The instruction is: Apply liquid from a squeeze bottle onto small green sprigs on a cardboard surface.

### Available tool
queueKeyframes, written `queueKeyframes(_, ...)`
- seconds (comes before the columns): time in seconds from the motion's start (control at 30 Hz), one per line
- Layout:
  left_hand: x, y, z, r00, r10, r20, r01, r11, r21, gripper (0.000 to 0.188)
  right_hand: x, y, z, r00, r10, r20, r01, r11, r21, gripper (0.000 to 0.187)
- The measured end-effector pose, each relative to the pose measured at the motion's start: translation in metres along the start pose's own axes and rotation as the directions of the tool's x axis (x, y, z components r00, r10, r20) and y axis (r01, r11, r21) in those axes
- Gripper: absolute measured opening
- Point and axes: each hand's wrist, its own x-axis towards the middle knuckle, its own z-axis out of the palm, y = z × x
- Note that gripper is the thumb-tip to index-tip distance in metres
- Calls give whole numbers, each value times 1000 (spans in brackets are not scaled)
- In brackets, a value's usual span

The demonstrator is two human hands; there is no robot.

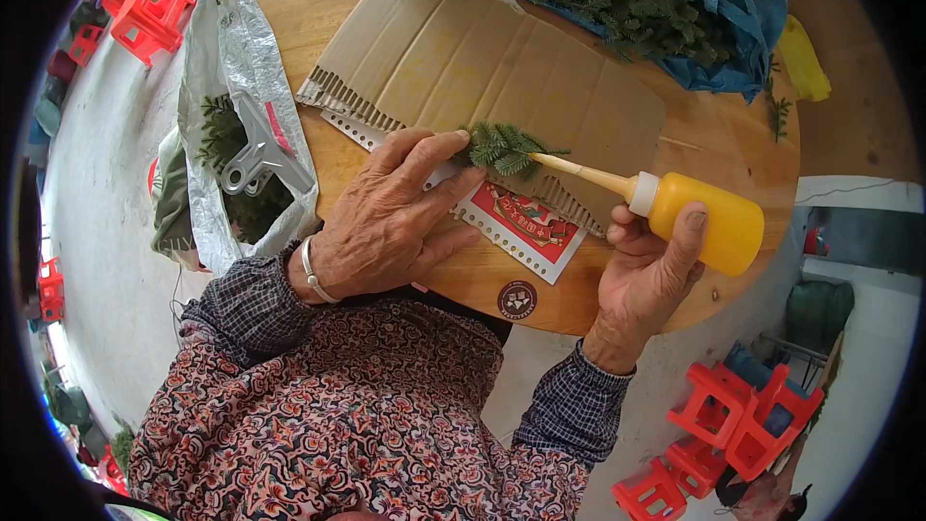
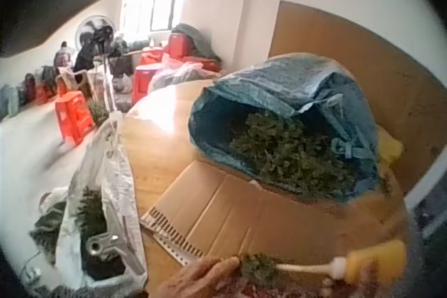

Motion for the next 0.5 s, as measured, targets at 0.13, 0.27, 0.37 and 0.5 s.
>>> queueKeyframes(0.13,2,-15,-23,999,5,-36,-5,1000,4,38,-4,-1,27,1000,15,-12,-14,1000,11,33)
queueKeyframes(0.27,17,-15,-55,996,46,-83,-49,998,-27,39,-8,-2,59,1000,18,-10,-18,1000,9,35)
queueKeyframes(0.37,30,-32,-70,996,43,-73,-47,998,-47,42,-5,-5,91,1000,19,-10,-19,1000,-4,36)
queueKeyframes(0.5,56,-84,-88,1000,2,17,-1,998,-70,50,16,-3,148,999,25,-23,-25,999,-31,35)
